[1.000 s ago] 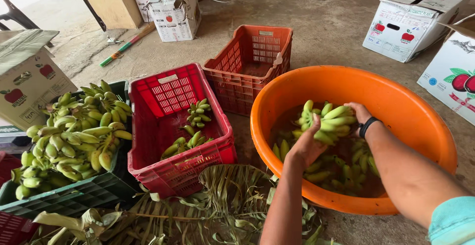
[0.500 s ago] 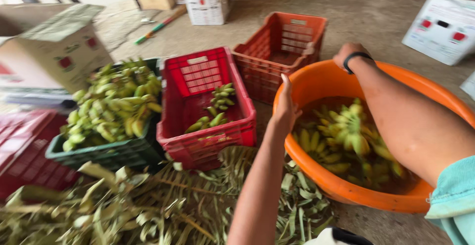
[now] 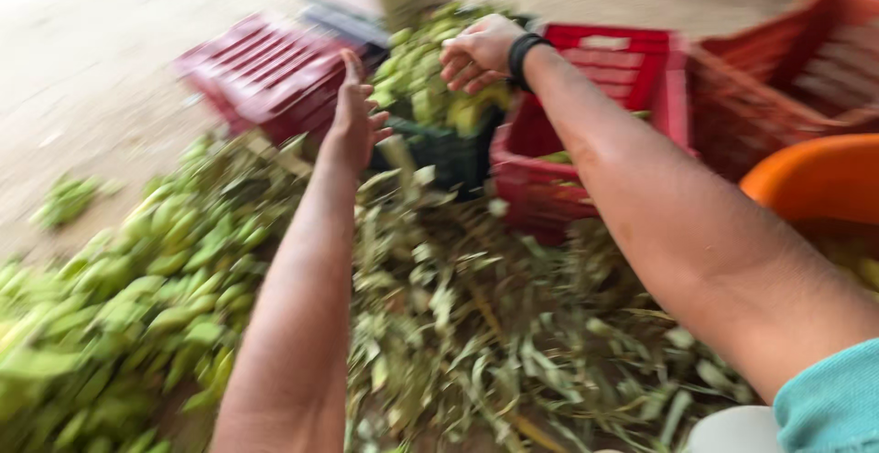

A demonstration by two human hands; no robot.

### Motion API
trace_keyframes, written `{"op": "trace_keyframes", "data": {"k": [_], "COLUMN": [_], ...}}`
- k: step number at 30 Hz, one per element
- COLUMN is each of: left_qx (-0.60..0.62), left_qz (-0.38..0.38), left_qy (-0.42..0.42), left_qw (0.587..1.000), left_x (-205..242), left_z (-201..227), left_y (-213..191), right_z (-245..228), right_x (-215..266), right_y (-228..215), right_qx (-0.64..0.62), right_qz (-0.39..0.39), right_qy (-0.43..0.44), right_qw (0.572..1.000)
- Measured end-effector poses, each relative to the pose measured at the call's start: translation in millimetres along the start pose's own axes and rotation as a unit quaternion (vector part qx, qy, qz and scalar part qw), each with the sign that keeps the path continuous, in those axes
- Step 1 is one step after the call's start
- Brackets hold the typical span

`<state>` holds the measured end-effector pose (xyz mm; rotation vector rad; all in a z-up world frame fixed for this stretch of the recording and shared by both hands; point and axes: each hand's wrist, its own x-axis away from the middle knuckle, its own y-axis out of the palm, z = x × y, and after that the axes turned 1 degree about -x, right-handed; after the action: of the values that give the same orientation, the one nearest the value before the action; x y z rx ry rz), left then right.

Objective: The person picks up bunches of green bananas from a large pile on the floor, removes them from their stems, and places them into a red plastic crate. The person also moves bananas from the crate into an orange basin filled with water.

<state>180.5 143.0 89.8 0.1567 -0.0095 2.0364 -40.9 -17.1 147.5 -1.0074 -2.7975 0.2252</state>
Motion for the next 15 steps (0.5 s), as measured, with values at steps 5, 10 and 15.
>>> {"op": "trace_keyframes", "data": {"k": [5,10,15], "left_qx": [0.029,0.034,-0.050], "left_qz": [0.130,0.228,0.272], "left_qy": [-0.053,-0.105,-0.239], "left_qw": [0.990,0.967,0.931], "left_x": [54,110,133], "left_z": [-40,-108,-182], "left_y": [-158,-280,-372], "right_z": [-12,40,124], "right_x": [-46,-78,-103], "right_y": [181,322,418], "right_qx": [-0.114,-0.176,-0.139], "right_qz": [-0.119,-0.205,-0.207], "right_qy": [0.015,0.067,0.101], "right_qw": [0.986,0.960,0.963]}}
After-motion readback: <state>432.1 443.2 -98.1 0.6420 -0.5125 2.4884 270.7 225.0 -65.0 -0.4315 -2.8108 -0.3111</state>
